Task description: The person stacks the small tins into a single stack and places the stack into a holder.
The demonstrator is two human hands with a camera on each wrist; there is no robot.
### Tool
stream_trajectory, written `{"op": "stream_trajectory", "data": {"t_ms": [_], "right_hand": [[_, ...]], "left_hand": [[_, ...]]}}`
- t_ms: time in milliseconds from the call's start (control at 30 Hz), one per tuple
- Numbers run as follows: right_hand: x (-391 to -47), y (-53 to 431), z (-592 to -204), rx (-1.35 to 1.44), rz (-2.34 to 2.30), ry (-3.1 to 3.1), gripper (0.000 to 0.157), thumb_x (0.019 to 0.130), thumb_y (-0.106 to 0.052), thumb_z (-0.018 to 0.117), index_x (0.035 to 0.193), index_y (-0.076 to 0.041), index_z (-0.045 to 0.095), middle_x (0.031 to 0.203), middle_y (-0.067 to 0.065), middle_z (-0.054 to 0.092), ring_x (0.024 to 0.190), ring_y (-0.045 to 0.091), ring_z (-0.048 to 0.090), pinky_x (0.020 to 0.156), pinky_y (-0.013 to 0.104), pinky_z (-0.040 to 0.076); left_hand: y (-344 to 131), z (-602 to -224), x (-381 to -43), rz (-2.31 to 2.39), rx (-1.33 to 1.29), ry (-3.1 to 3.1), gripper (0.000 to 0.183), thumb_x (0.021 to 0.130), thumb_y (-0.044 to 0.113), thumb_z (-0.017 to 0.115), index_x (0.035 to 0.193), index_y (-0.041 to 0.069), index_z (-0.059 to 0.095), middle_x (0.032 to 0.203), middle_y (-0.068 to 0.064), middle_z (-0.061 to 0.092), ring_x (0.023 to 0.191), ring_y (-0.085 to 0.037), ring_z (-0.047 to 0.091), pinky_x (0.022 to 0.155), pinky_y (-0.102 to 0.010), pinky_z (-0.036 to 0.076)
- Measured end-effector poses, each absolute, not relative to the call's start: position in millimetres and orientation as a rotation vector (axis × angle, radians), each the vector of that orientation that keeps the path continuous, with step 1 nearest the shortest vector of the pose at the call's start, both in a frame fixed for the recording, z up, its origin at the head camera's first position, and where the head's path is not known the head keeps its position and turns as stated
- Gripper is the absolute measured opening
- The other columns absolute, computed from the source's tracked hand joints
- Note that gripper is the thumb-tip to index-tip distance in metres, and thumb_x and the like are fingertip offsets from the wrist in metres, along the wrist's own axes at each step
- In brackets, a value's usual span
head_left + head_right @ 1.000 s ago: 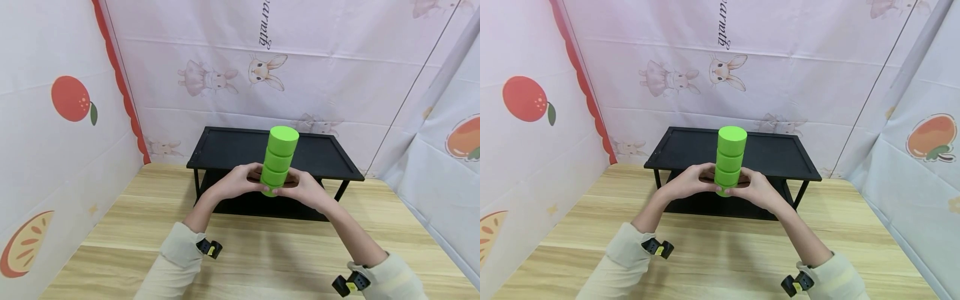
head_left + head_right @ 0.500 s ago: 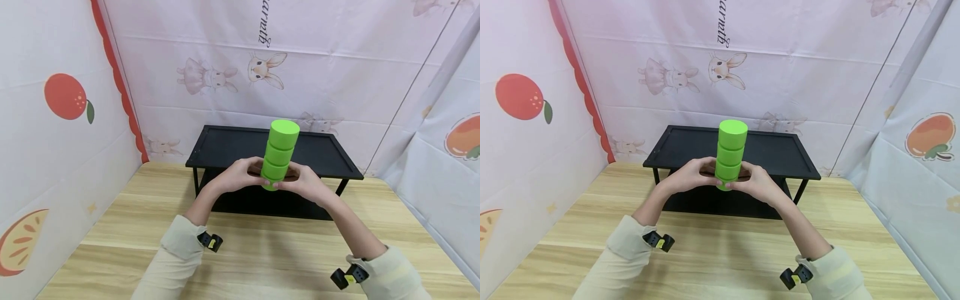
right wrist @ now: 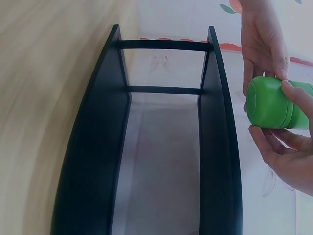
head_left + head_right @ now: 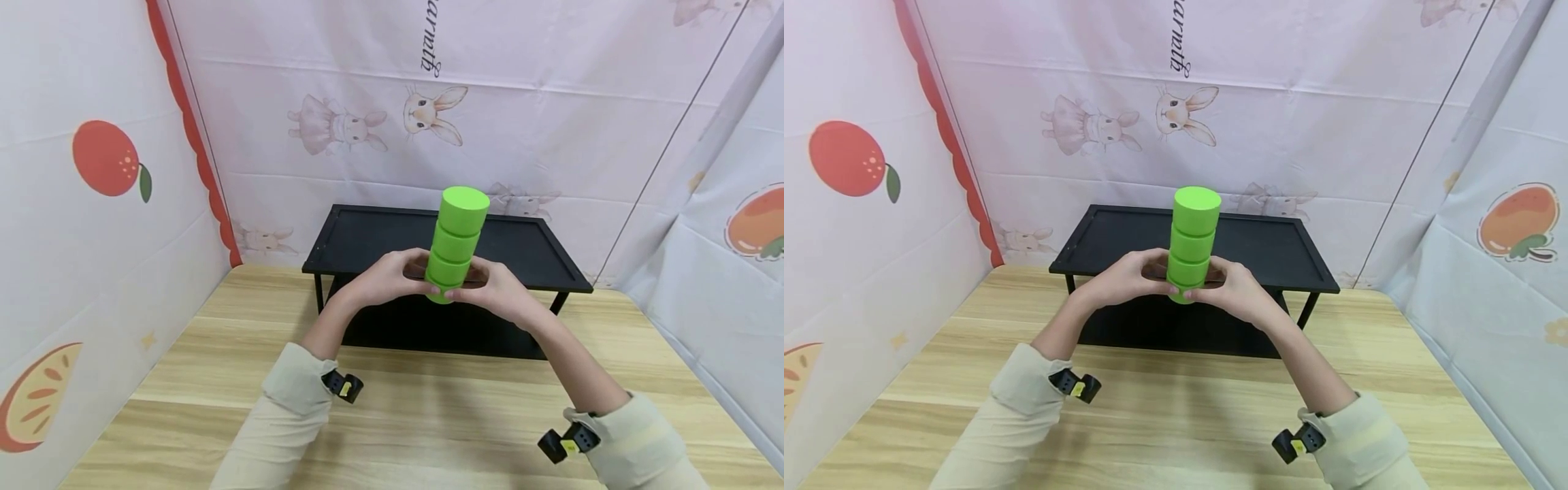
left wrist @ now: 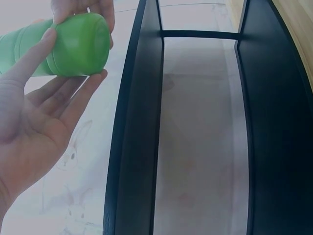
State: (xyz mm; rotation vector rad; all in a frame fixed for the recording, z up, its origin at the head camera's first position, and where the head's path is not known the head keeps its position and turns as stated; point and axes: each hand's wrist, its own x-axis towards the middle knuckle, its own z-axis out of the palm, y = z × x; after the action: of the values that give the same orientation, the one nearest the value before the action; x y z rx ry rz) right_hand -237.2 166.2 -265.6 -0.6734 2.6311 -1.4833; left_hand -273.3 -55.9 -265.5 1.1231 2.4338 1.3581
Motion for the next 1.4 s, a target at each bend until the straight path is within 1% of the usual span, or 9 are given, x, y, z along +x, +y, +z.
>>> {"op": "stream_trajectory", "data": {"t_ms": [833,1167,1400], "right_hand": [[-254.7,165.9,-257.0,-0.677,-1.454,2.627,0.057,0.077,-0.029,0.075,0.125,-0.008,0.052,0.111,0.008,0.060,0.100,0.022,0.057,0.086,0.043,0.047],[-265.4,167.8,-257.4,-0.686,-1.453,2.633,0.054,0.078,-0.028,0.074,0.124,-0.008,0.052,0.111,0.008,0.060,0.101,0.023,0.057,0.085,0.043,0.048],[-274.8,168.4,-259.6,-0.679,-1.454,2.629,0.057,0.079,-0.028,0.074,0.126,-0.007,0.051,0.113,0.010,0.059,0.103,0.023,0.055,0.087,0.043,0.046]], "left_hand": [[-56.7,-257.5,-289.2,1.363,1.104,2.432,0.055,0.084,0.021,0.069,0.132,0.007,0.046,0.119,-0.004,0.055,0.106,-0.014,0.053,0.088,-0.031,0.046],[-54.3,-258.3,-300.7,1.390,1.078,2.402,0.055,0.083,0.020,0.070,0.131,0.007,0.047,0.119,-0.004,0.055,0.106,-0.015,0.054,0.087,-0.031,0.047],[-53.6,-259.8,-310.7,1.391,1.063,2.396,0.056,0.083,0.021,0.070,0.132,0.007,0.046,0.120,-0.004,0.054,0.106,-0.015,0.054,0.087,-0.031,0.046]]}}
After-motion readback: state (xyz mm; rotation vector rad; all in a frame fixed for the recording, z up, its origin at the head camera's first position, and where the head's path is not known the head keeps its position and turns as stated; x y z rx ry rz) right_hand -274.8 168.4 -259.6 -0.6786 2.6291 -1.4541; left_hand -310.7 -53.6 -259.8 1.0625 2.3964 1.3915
